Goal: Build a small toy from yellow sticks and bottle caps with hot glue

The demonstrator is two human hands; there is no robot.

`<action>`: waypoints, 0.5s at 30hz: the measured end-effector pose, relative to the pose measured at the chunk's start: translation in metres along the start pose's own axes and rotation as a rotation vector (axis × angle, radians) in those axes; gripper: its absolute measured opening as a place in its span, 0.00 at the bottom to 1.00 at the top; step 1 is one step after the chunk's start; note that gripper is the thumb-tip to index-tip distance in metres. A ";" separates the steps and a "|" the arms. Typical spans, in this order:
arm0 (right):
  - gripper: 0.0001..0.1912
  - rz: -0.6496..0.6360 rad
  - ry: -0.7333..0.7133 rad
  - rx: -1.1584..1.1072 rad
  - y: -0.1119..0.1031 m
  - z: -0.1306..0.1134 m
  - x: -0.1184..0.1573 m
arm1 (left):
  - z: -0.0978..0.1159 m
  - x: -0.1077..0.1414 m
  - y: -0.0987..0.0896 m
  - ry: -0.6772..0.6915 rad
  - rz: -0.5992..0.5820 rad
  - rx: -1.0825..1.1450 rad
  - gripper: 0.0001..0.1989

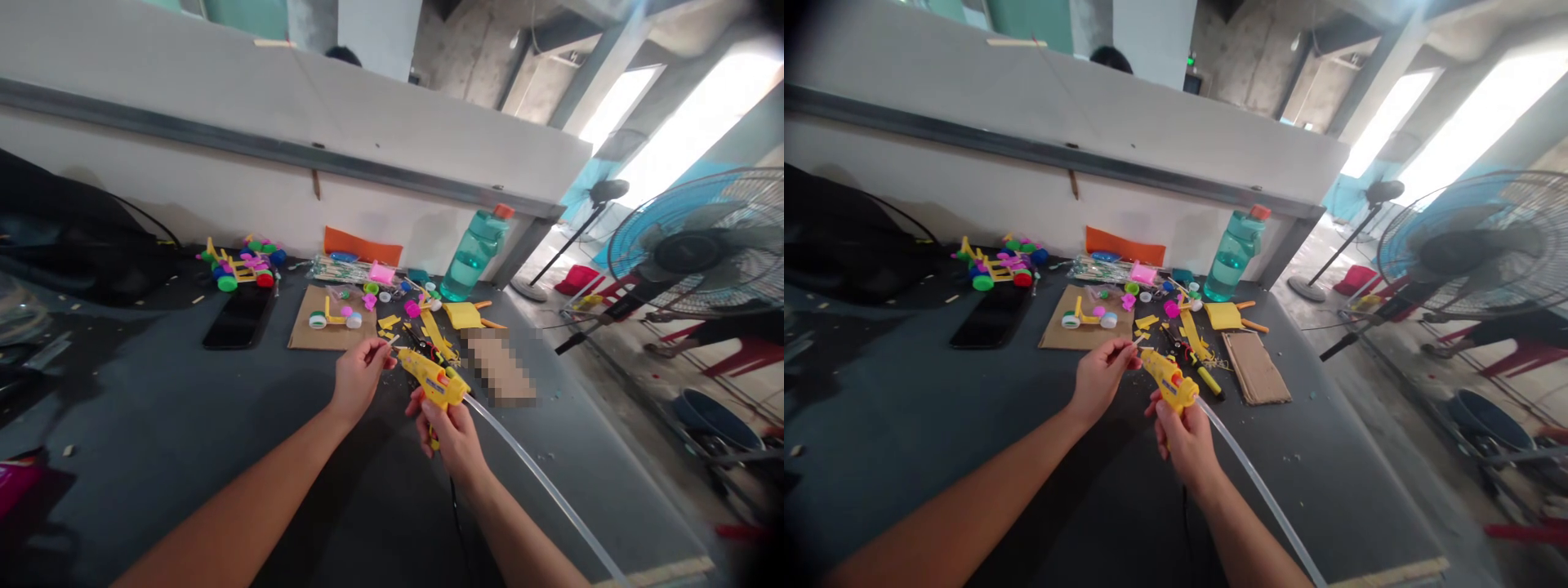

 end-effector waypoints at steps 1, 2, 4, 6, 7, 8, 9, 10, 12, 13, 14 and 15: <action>0.16 0.000 0.001 0.001 0.000 0.001 0.000 | 0.000 0.000 0.000 -0.002 0.001 0.003 0.12; 0.15 -0.001 0.003 -0.001 0.000 0.001 0.000 | -0.001 0.000 0.000 -0.003 0.002 0.007 0.12; 0.15 -0.003 0.009 -0.006 0.000 0.002 0.000 | 0.000 0.000 0.000 0.001 0.002 0.015 0.12; 0.15 -0.007 0.015 -0.007 0.000 0.003 0.000 | 0.001 0.000 0.000 0.012 0.000 0.010 0.12; 0.15 -0.006 0.016 -0.005 0.000 0.003 0.000 | 0.001 0.000 0.000 0.016 0.001 0.005 0.12; 0.15 -0.005 0.017 -0.001 0.000 0.003 0.000 | 0.002 0.000 -0.001 0.017 0.003 0.000 0.12; 0.16 -0.003 0.018 0.002 0.000 0.003 0.000 | 0.002 0.000 -0.001 0.014 0.004 -0.003 0.11; 0.16 0.002 0.020 0.003 0.000 0.003 0.000 | 0.002 0.000 -0.001 0.008 0.004 -0.003 0.11; 0.16 0.010 0.026 0.006 0.000 0.004 0.000 | 0.002 0.000 -0.001 -0.003 0.002 0.003 0.11; 0.16 0.010 0.027 0.008 0.000 0.004 0.000 | 0.002 0.000 0.000 -0.006 0.000 0.005 0.11; 0.16 0.008 0.026 0.009 0.000 0.004 0.000 | 0.002 0.000 0.000 -0.008 -0.001 0.007 0.11; 0.16 0.007 0.024 0.009 0.000 0.004 0.000 | 0.002 0.000 0.000 -0.010 0.000 0.008 0.11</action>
Point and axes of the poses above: each hand's wrist, its own x-axis away from the middle knuckle, its own y-axis out of the palm, z = x × y, the point moved 5 cm from there along -x, towards the middle knuckle, and after that the axes turned 15 degrees about z, right-handed, at the moved point
